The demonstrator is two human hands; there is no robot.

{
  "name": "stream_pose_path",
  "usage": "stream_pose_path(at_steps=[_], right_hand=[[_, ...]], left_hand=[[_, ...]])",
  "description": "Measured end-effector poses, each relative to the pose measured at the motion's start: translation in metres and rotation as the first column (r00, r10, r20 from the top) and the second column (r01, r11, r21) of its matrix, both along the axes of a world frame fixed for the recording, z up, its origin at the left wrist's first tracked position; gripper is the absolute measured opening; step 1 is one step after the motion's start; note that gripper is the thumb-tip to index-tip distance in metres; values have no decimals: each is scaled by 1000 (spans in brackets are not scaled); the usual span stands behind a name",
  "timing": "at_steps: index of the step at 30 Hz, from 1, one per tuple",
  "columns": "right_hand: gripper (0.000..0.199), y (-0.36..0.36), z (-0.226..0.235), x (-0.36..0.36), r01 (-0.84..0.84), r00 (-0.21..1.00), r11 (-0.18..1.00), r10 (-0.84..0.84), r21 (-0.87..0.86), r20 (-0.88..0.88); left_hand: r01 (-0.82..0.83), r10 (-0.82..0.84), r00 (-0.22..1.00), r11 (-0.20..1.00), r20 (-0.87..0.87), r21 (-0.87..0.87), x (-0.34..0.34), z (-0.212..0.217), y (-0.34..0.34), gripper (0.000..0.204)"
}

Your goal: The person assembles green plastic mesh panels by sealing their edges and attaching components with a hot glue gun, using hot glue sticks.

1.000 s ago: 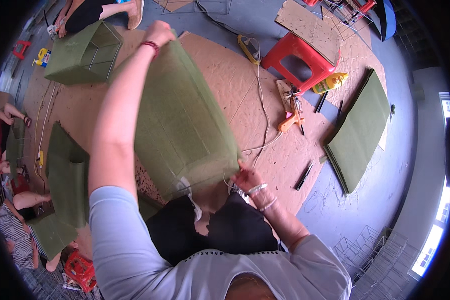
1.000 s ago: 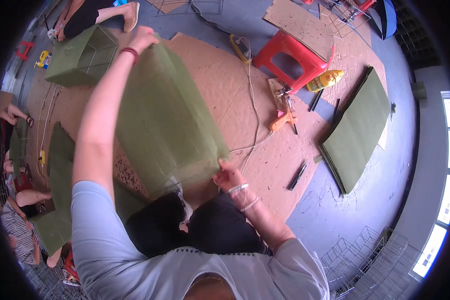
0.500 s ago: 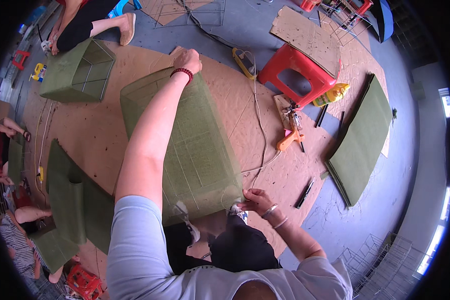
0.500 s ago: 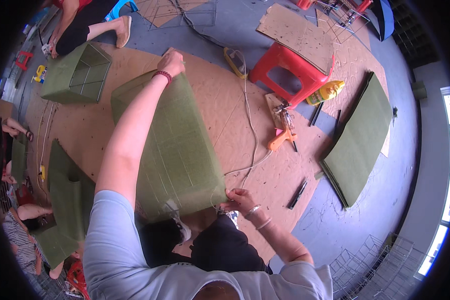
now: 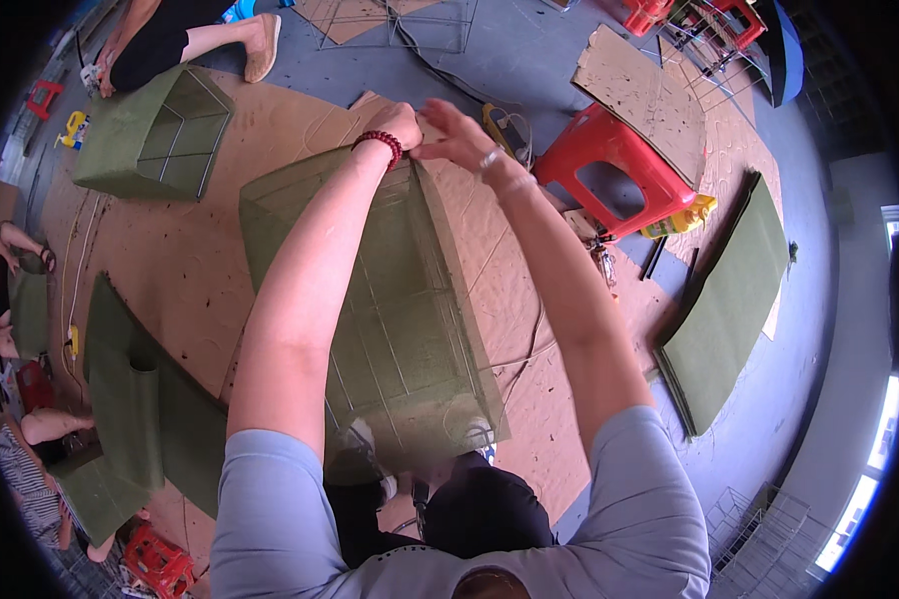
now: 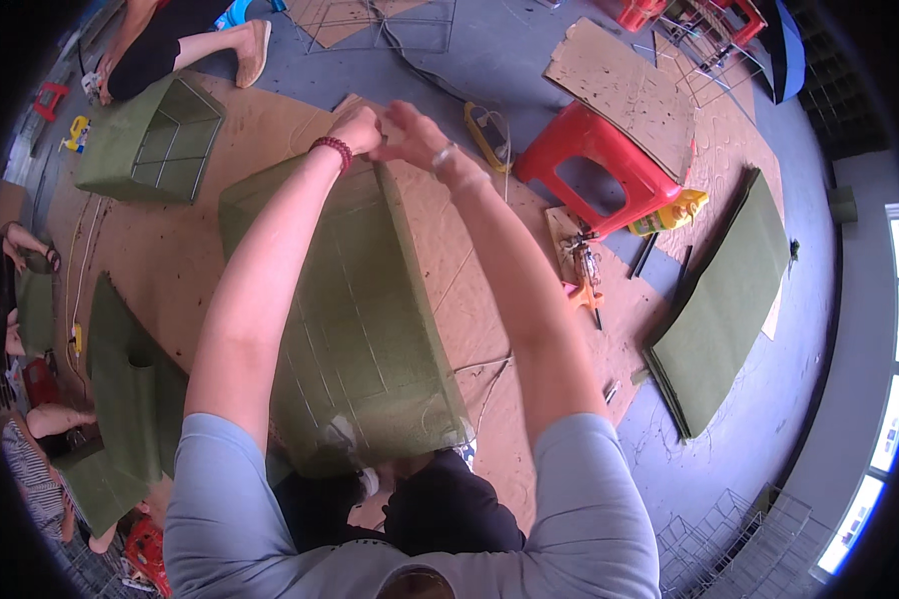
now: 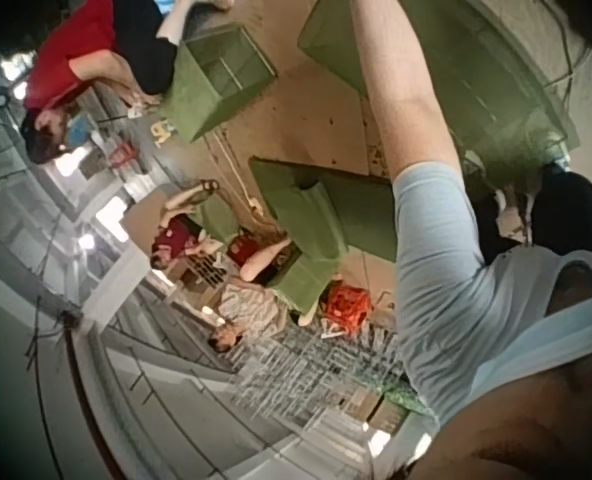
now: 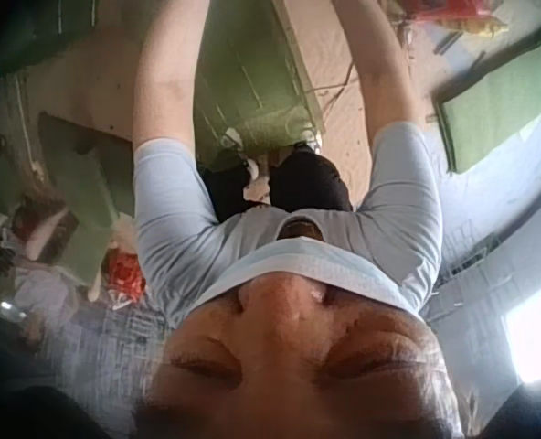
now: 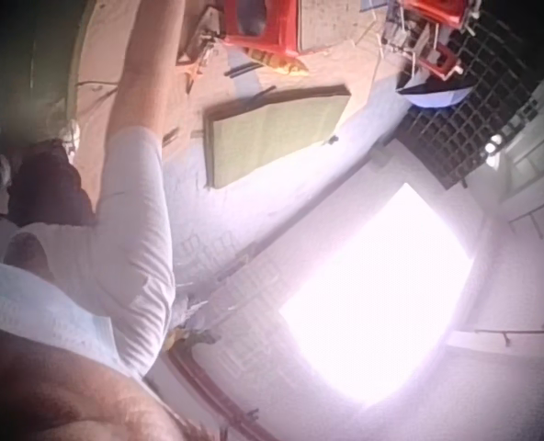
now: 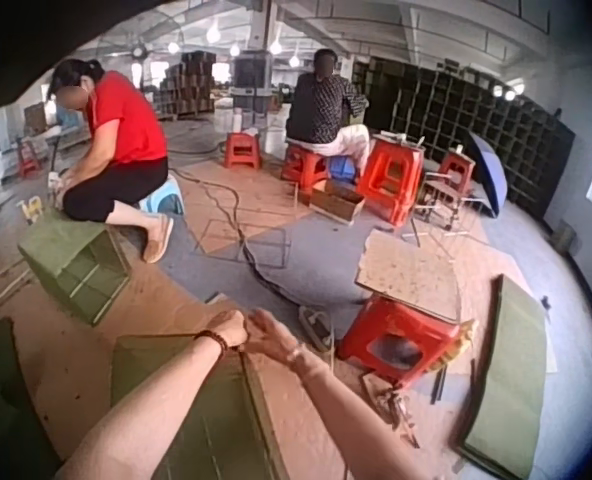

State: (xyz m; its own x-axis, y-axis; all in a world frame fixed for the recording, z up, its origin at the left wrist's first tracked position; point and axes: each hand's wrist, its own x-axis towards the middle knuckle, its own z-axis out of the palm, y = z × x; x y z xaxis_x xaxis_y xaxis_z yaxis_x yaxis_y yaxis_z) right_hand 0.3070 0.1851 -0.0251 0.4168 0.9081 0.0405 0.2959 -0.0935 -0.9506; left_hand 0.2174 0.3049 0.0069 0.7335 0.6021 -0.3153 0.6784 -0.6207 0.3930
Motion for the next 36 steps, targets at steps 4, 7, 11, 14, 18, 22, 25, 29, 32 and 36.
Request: stream_pose_path(at_steps=[4,7,11,14,18,22,25,29,32,36], right_hand=[[71,26,-4,-4,-402,897,916,394,0,-199],[60,17,-7,4,-409,882,911,408,49,-235],[49,17,-12,18,-211,962,880,265,-426,72],[50,17,-15,21,-295,955,880,274,-372,-110],[50,25,-11,19,-291,955,869,287,-400,-70],[56,21,-8,13,-309,951,873,294,-377,-99],[58,14,-10,13,-275,959,913,239,-301,-150],[53,-1,-16,15,-201,963,951,148,-234,-227],[47,-27,-3,29,-119,957,971,56,-206,-286],[39,-103,29,29,166,911,966,-226,-196,-346]], left_hand=[[-26,26,1000,998,3,-53,3,3,2,43],[35,-39,999,994,33,107,1,8,-6,55],[-28,-217,845,894,488,447,-52,43,-20,44],[208,123,773,877,622,-432,-192,82,-55,31],[-259,166,961,278,-219,-925,-390,96,-164,50],[-402,493,779,-82,-387,-912,-470,44,-242,63],[-169,577,741,-335,-344,-927,-481,20,-256,62],[-299,673,560,-380,-483,-875,-484,5,-259,45],[-197,828,434,-298,-355,-934,-489,2,-236,19],[-82,862,498,-54,-88,-995,-479,12,-99,17]])
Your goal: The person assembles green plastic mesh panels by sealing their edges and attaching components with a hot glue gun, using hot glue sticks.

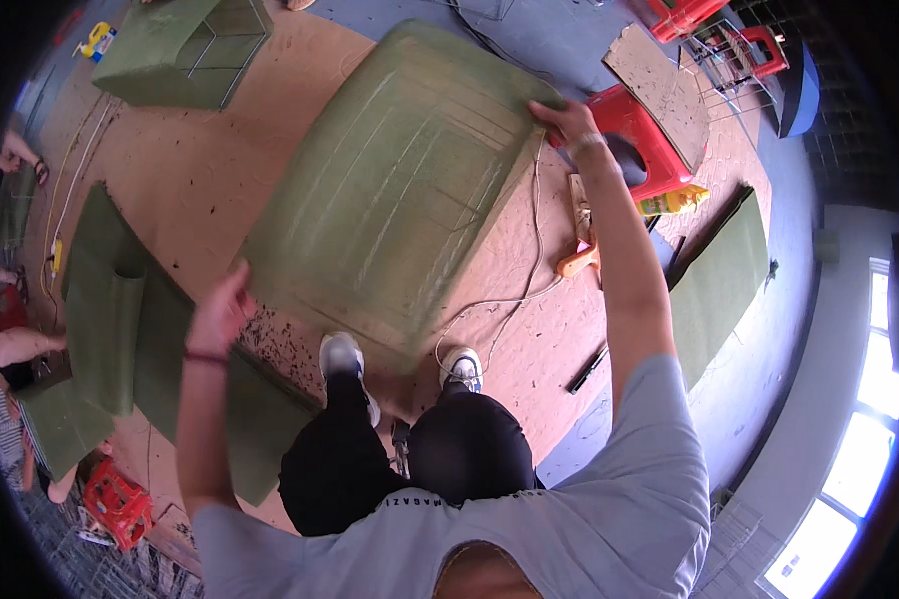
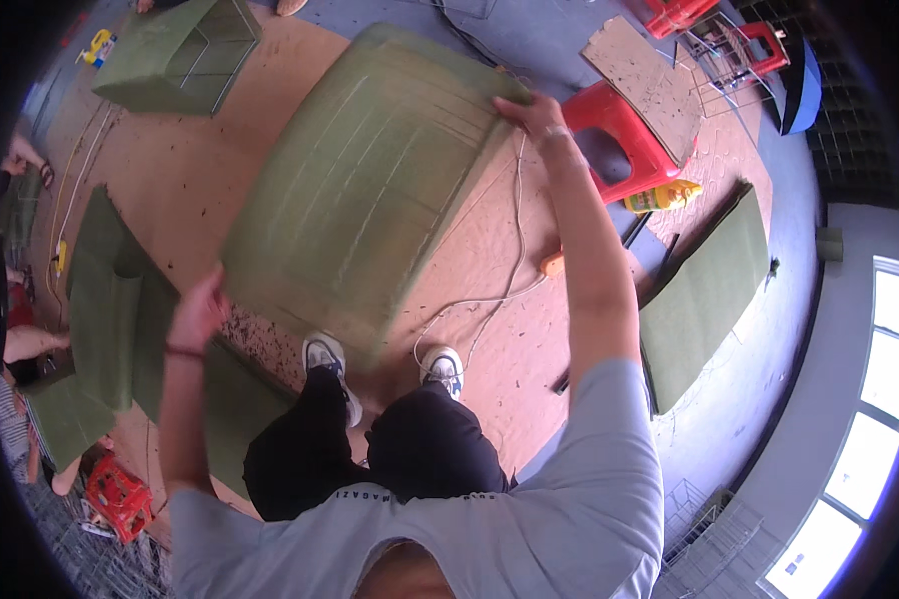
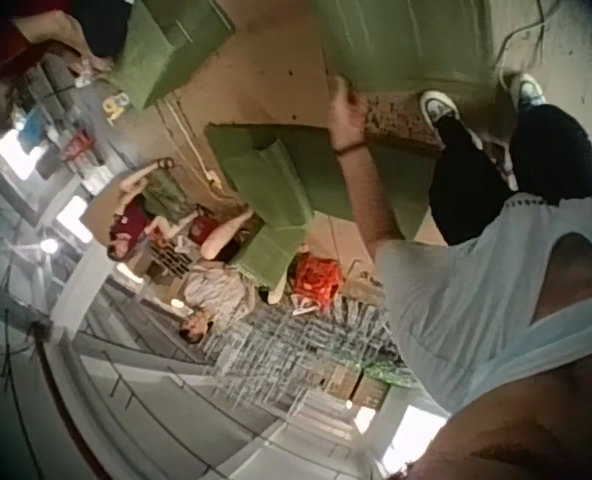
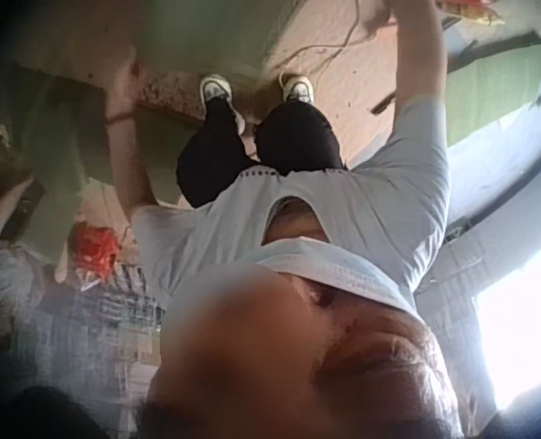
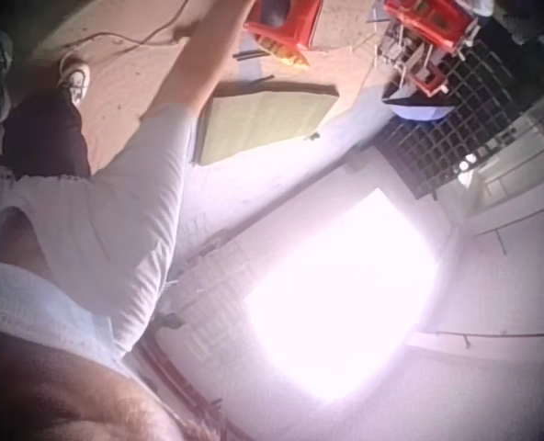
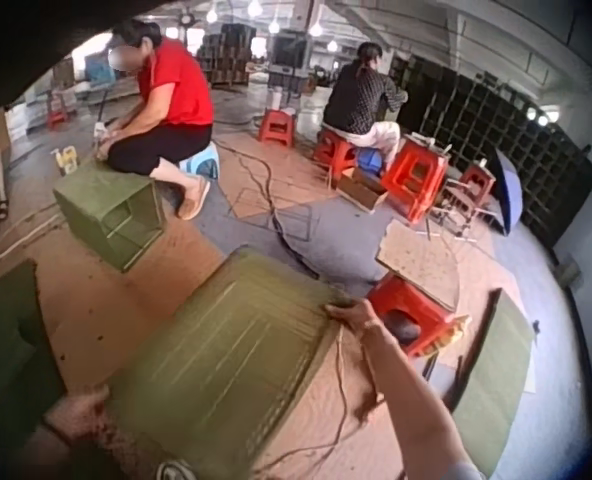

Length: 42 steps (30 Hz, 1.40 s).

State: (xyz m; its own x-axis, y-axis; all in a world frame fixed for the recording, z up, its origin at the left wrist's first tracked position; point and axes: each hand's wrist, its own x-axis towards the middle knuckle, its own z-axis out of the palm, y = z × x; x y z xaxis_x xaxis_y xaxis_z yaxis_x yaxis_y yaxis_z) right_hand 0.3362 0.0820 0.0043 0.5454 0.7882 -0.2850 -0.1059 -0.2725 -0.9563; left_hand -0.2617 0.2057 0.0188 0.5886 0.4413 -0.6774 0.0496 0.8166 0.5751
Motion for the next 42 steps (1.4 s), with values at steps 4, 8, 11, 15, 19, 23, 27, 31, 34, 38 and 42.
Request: stream_pose_path(at_steps=[4,8,11,15,19,23,27,31,34,38,42], right_hand=[[42,-109,-2,-77,268,963,946,-258,184,-79],[39,-167,-34,-160,495,863,869,-492,-4,-111],[38,-176,-51,-180,547,825,837,-532,32,-189],[35,-180,-50,-173,488,866,873,-485,-6,-121],[36,-180,-44,-170,425,896,902,-409,70,-172],[39,-178,-49,-174,441,892,889,-420,121,-170],[28,-180,-57,-175,519,854,843,-508,138,-108],[20,-189,-56,-173,468,872,866,-421,176,-250],[15,-195,-53,-172,421,869,874,-311,242,-385],[15,-202,-58,-180,432,862,868,-318,245,-394],[17,-207,-71,-194,516,820,820,-388,248,-421]], left_hand=[[-64,74,997,972,-36,224,37,9,111,37],[59,-8,984,958,-178,279,74,-3,158,35],[128,-16,960,913,-279,388,86,-18,151,38],[107,135,934,777,-330,620,72,-5,105,45],[215,121,900,714,-419,667,40,17,21,35],[138,100,947,733,-306,666,29,19,-43,30],[200,132,861,800,-491,565,16,17,-73,33],[91,164,875,868,-456,488,0,3,-90,31],[47,197,890,858,-411,511,-5,-14,-95,31],[-116,301,926,802,-228,586,-11,-32,-99,32],[-191,312,943,788,-113,585,-21,-37,-101,35]])
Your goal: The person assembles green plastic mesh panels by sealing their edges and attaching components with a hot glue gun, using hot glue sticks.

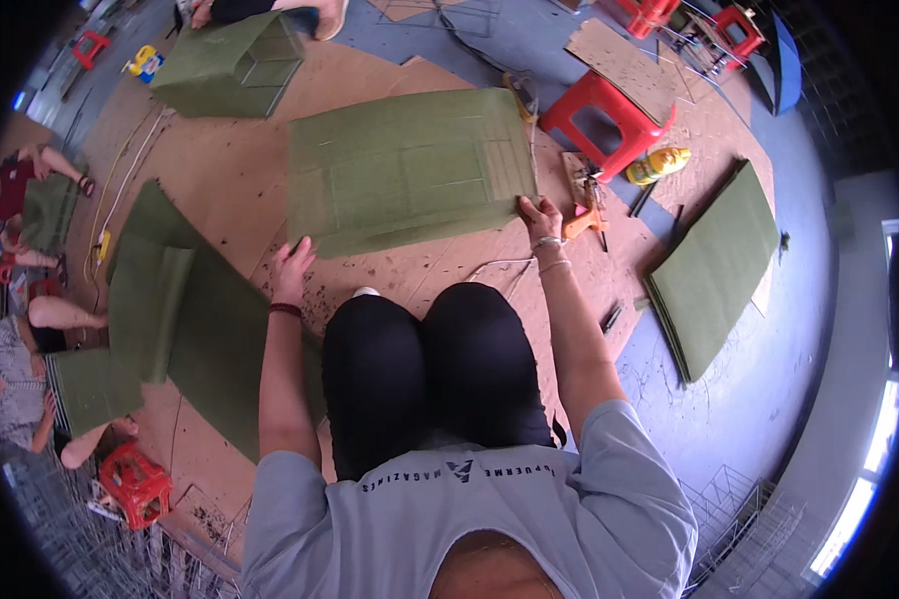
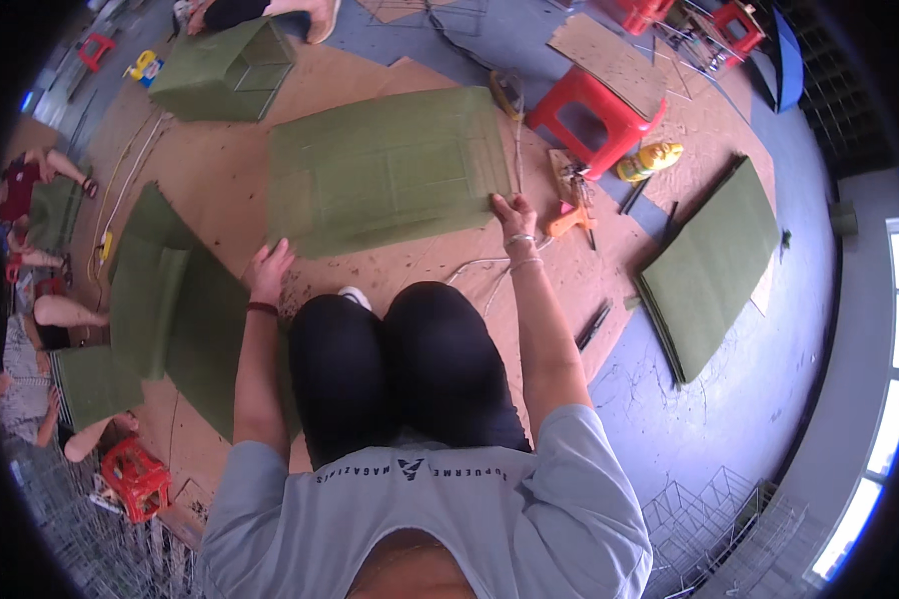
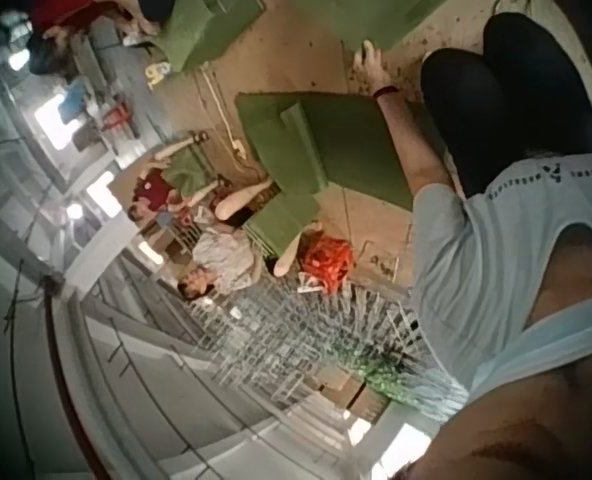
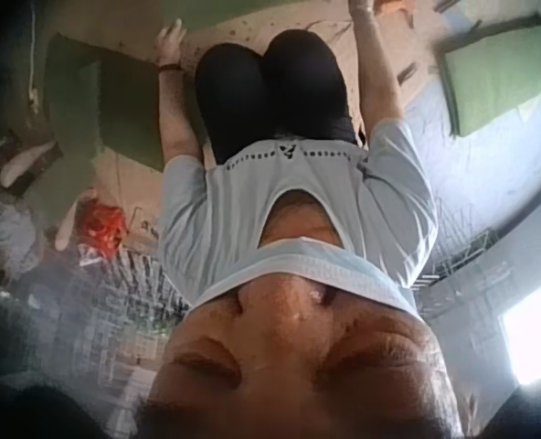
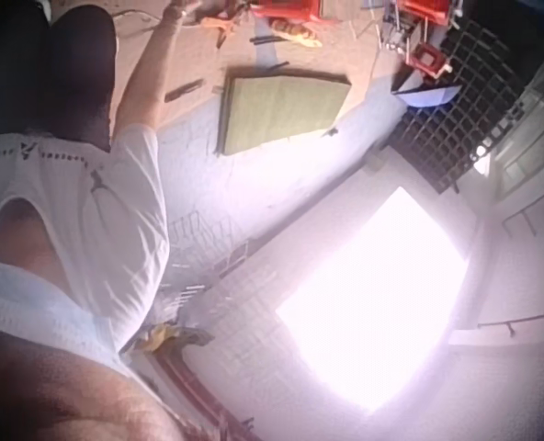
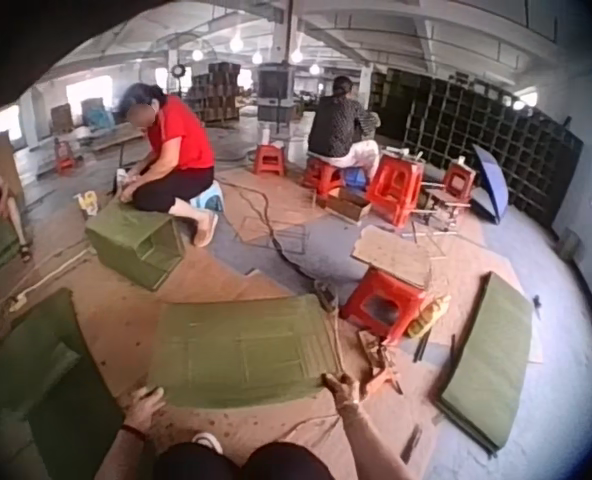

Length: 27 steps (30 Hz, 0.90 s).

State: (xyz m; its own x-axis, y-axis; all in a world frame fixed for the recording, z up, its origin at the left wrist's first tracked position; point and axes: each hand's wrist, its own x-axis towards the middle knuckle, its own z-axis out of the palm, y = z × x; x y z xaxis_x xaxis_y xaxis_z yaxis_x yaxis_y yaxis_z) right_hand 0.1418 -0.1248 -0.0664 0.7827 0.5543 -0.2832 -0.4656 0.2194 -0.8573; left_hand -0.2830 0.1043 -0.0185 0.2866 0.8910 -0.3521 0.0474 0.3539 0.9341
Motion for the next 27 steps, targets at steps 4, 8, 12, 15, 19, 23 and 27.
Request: stream_pose_path(at_steps=[4,8,12,15,19,23,27], right_hand=[[17,-2,-7,3,21,965,980,31,-196,260],[18,-9,-7,7,-60,989,993,73,-100,130],[13,-15,-8,4,-87,983,995,92,-38,161],[12,-16,-10,2,-33,992,997,41,-74,119],[13,-15,-13,-2,-5,991,1000,5,6,132],[18,-18,-17,0,6,997,1000,-7,10,76],[24,-14,-22,4,82,990,997,-83,11,115]], left_hand=[[44,-47,993,999,108,23,-2,-3,-1,36],[5,0,991,999,135,-37,-2,-7,-6,37],[58,-54,991,998,126,-22,-8,-13,-8,28],[47,-45,994,999,100,-21,-8,-19,-10,24],[-49,50,988,999,148,-6,-5,-24,-15,21],[-60,59,998,998,27,13,-1,-24,-17,18],[-75,80,982,997,168,-34,2,-23,-11,21]])
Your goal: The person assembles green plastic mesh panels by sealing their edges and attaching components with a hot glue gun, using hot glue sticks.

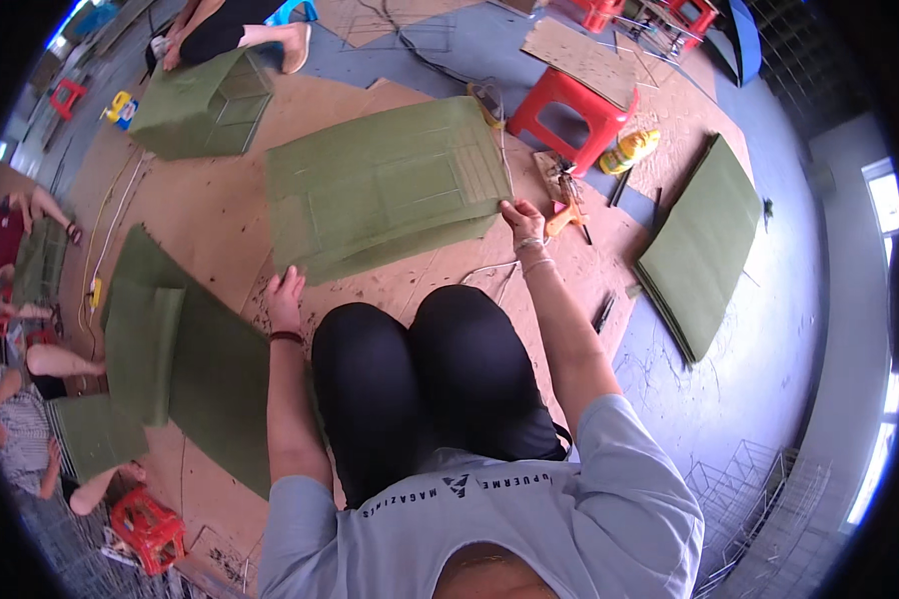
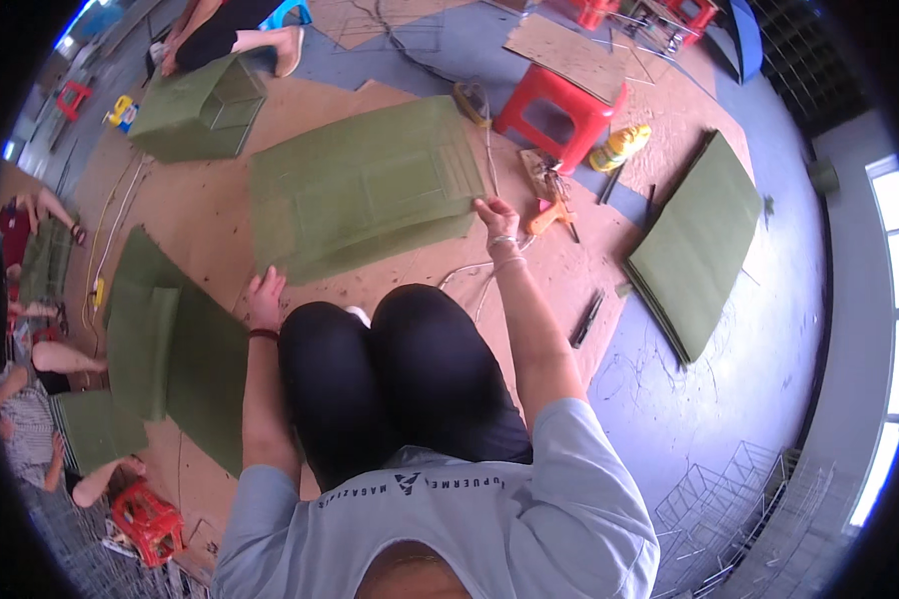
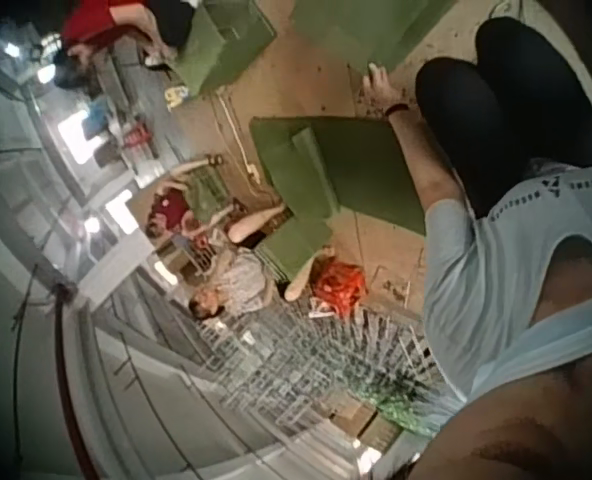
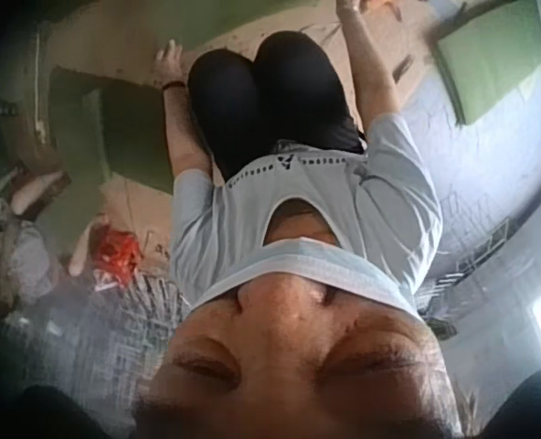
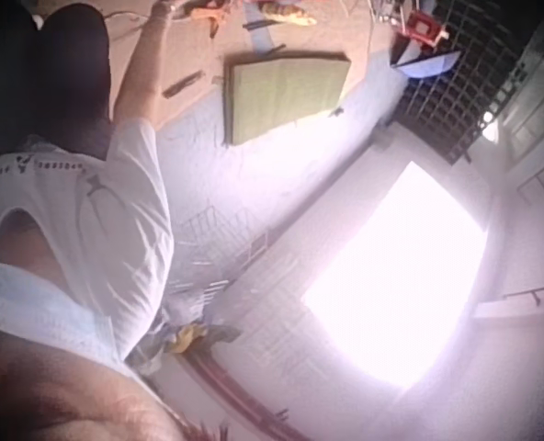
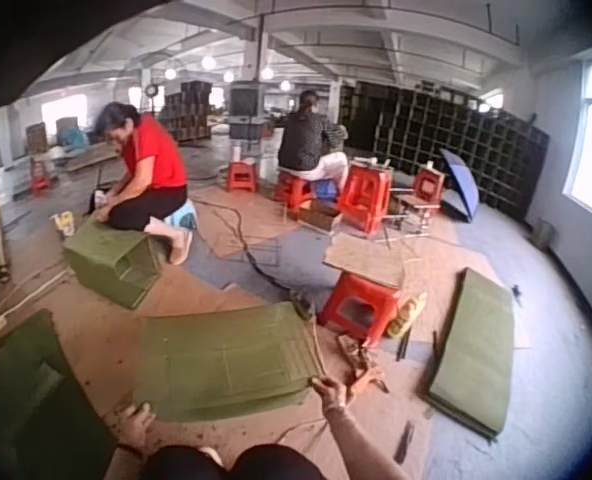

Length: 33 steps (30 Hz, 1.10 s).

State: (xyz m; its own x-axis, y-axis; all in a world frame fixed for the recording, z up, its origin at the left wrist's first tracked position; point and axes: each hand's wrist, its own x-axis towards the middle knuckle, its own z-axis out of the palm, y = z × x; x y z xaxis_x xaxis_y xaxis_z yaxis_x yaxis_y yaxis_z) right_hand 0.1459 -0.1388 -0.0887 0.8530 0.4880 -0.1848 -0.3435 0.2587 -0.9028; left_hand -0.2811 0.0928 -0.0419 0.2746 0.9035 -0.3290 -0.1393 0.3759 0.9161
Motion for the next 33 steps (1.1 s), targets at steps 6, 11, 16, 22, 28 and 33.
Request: stream_pose_path(at_steps=[6,11,16,22,28,33], right_hand=[[36,7,8,-14,223,974,825,-168,-519,152],[25,10,19,-34,97,976,985,-122,-140,-181],[18,16,13,-43,164,968,986,-159,12,-197],[15,21,5,-47,202,940,954,-125,223,-318],[15,18,5,-42,138,956,966,-71,221,-286],[16,18,6,-40,128,962,972,-74,199,-262]], left_hand=[[-4,4,1000,1000,26,5,-1,-8,2,27],[-20,29,997,993,72,-120,-9,-19,11,39],[-36,31,998,993,-51,-110,-5,-17,19,47],[-130,122,985,990,-120,-60,5,-4,4,36],[115,-113,872,993,-477,-25,-5,2,25,24],[395,-67,408,912,-911,109,4,49,21,36]])
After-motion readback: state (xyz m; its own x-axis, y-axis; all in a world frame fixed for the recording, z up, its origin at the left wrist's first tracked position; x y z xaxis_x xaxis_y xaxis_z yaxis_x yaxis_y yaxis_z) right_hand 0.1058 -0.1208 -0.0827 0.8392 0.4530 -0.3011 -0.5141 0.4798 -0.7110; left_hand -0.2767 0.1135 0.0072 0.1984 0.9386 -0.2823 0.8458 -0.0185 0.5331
